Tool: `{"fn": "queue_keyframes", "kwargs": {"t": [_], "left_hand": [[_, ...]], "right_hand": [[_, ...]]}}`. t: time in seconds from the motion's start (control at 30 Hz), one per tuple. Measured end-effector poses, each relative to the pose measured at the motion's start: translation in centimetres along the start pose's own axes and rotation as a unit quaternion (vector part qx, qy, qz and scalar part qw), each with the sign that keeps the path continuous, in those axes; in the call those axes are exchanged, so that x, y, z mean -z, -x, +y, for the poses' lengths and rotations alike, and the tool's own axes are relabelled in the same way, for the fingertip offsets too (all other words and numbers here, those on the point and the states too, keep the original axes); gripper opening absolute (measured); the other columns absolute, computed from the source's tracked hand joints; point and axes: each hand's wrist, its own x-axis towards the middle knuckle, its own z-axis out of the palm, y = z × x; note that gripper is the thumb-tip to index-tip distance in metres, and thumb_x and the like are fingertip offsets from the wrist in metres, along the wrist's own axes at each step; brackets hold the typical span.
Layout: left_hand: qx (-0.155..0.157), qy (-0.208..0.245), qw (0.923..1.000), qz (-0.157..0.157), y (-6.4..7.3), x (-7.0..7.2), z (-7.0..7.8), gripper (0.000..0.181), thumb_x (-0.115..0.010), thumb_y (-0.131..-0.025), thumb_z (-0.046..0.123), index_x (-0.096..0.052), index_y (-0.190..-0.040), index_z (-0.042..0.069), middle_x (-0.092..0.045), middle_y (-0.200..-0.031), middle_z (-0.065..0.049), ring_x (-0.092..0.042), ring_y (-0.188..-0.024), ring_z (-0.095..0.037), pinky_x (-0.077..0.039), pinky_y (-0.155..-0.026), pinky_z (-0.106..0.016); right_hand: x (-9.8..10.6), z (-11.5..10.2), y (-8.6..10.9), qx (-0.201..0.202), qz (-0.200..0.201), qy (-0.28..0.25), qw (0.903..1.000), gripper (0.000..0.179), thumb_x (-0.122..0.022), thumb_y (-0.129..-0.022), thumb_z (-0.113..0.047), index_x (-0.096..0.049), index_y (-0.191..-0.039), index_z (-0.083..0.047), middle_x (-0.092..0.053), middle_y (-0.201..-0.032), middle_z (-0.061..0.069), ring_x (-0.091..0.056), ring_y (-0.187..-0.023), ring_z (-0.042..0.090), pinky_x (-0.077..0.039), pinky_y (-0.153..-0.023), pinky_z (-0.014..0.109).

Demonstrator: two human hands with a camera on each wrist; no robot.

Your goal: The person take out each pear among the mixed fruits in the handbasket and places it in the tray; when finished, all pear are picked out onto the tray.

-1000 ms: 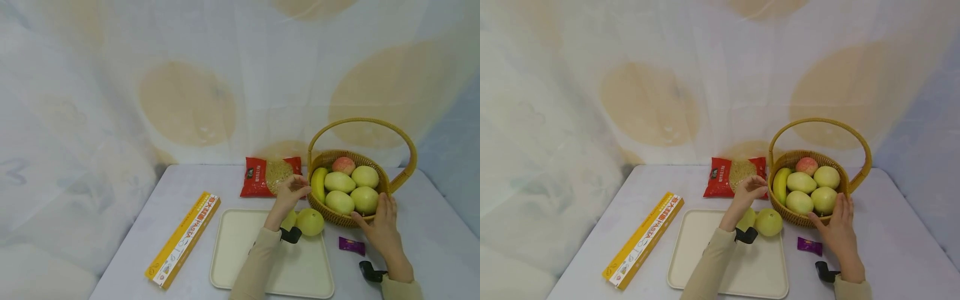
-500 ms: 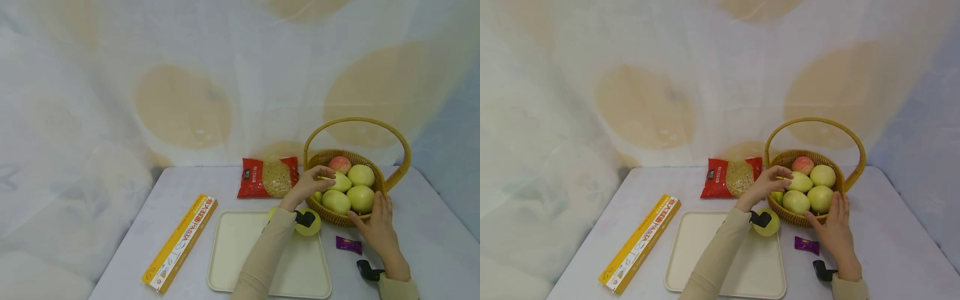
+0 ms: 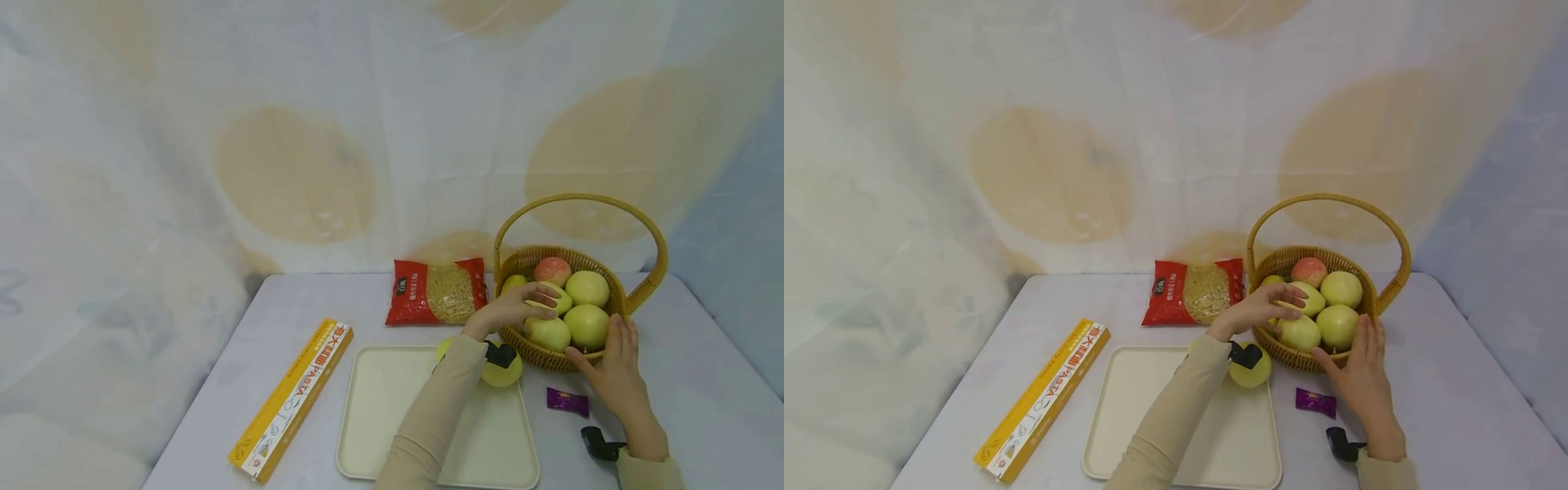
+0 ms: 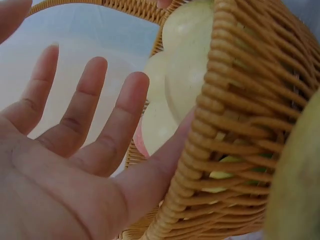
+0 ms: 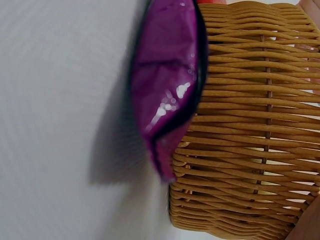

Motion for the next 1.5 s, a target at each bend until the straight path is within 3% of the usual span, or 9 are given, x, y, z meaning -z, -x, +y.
{"fn": "queue_keyframes", "kwargs": {"t": [0.27, 0.43, 0.57, 0.77, 0.83, 0.93, 1.1, 1.37, 1.5], "left_hand": [[0.004, -0.013, 0.9996, -0.025, -0.8, 0.4, 0.2, 0.040, -0.059, -0.097, 0.019, -0.051, -0.136, 0.017, -0.050, -0.142, -0.011, -0.057, -0.106, -0.007, -0.054, -0.085, -0.039], [0.010, -0.026, 0.9982, -0.052, -1.7, 0.7, 0.0, 0.044, -0.058, -0.097, 0.018, -0.049, -0.140, 0.016, -0.050, -0.144, -0.009, -0.053, -0.121, -0.010, -0.044, -0.105, -0.038], [0.026, -0.023, 0.9966, -0.074, -2.2, 1.0, -0.2, 0.046, -0.056, -0.097, 0.017, -0.047, -0.142, 0.017, -0.048, -0.146, -0.005, -0.048, -0.129, -0.012, -0.041, -0.108, -0.041], [0.027, -0.021, 0.9934, -0.110, -3.1, 0.3, -1.1, 0.052, -0.056, -0.094, 0.004, -0.046, -0.144, 0.010, -0.042, -0.151, -0.008, -0.043, -0.137, -0.021, -0.042, -0.103, -0.025], [0.048, -0.040, 0.9914, -0.115, -3.2, 0.1, -1.2, 0.055, -0.061, -0.090, 0.002, -0.049, -0.142, 0.014, -0.043, -0.151, -0.002, -0.044, -0.134, -0.013, -0.043, -0.098, -0.022], [0.084, -0.067, 0.9873, -0.116, -3.4, -0.2, -1.3, 0.058, -0.068, -0.083, 0.000, -0.057, -0.136, 0.021, -0.049, -0.142, 0.008, -0.050, -0.108, -0.003, -0.045, -0.080, -0.020], [0.120, -0.101, 0.9824, -0.101, -3.5, -0.7, -1.0, 0.057, -0.077, -0.076, -0.002, -0.064, -0.126, 0.022, -0.054, -0.123, 0.010, -0.043, -0.074, -0.009, -0.040, -0.059, -0.023], [0.129, -0.166, 0.9743, -0.082, -3.9, -1.2, -0.8, 0.056, -0.080, -0.076, 0.007, -0.064, -0.125, 0.031, -0.050, -0.138, 0.016, -0.047, -0.101, -0.006, -0.045, -0.078, -0.027], [0.111, -0.156, 0.9789, -0.070, -4.0, -1.0, -0.9, 0.051, -0.078, -0.078, 0.013, -0.065, -0.123, 0.033, -0.051, -0.136, 0.018, -0.048, -0.101, -0.006, -0.048, -0.077, -0.031]], "right_hand": [[0.2, 0.0, 0.0, -0.006, -0.009, 0.003, 0.9999, 0.098, -0.052, -0.098, -0.043, 0.014, -0.149, 0.008, 0.011, -0.154, 0.038, 0.019, -0.145, 0.047, -0.007, -0.103, 0.078], [0.4, 0.0, -0.1, -0.013, -0.014, 0.006, 0.9998, 0.099, -0.052, -0.098, -0.044, 0.016, -0.149, 0.007, 0.014, -0.155, 0.036, 0.020, -0.145, 0.046, -0.009, -0.101, 0.079], [0.4, 0.0, -0.2, -0.014, -0.011, 0.006, 0.9998, 0.099, -0.052, -0.098, -0.044, 0.016, -0.150, 0.006, 0.015, -0.155, 0.035, 0.021, -0.145, 0.044, -0.010, -0.100, 0.079], [0.3, -0.3, 0.2, -0.025, -0.017, 0.006, 0.9995, 0.099, -0.052, -0.098, -0.044, 0.017, -0.150, 0.004, 0.015, -0.156, 0.033, 0.021, -0.145, 0.043, -0.015, -0.096, 0.081], [0.2, -0.4, 0.3, -0.025, -0.017, 0.005, 0.9995, 0.100, -0.053, -0.097, -0.044, 0.016, -0.150, 0.004, 0.014, -0.156, 0.034, 0.020, -0.145, 0.044, -0.016, -0.094, 0.082], [0.1, -0.4, 0.5, -0.026, -0.017, 0.003, 0.9995, 0.099, -0.053, -0.098, -0.044, 0.016, -0.150, 0.005, 0.014, -0.155, 0.034, 0.020, -0.145, 0.044, -0.014, -0.096, 0.081], [0.1, -0.4, 0.5, -0.028, -0.021, -0.003, 0.9994, 0.099, -0.052, -0.098, -0.044, 0.017, -0.150, 0.004, 0.015, -0.156, 0.033, 0.021, -0.145, 0.044, -0.010, -0.099, 0.080], [0.2, -0.3, 0.3, -0.027, -0.011, 0.006, 0.9996, 0.098, -0.053, -0.097, -0.044, 0.015, -0.151, 0.004, 0.014, -0.156, 0.033, 0.019, -0.146, 0.044, -0.013, -0.098, 0.080], [0.2, -0.1, 0.1, -0.028, -0.011, 0.009, 0.9995, 0.098, -0.053, -0.097, -0.044, 0.014, -0.151, 0.004, 0.013, -0.156, 0.033, 0.019, -0.146, 0.044, -0.016, -0.095, 0.081]]}}
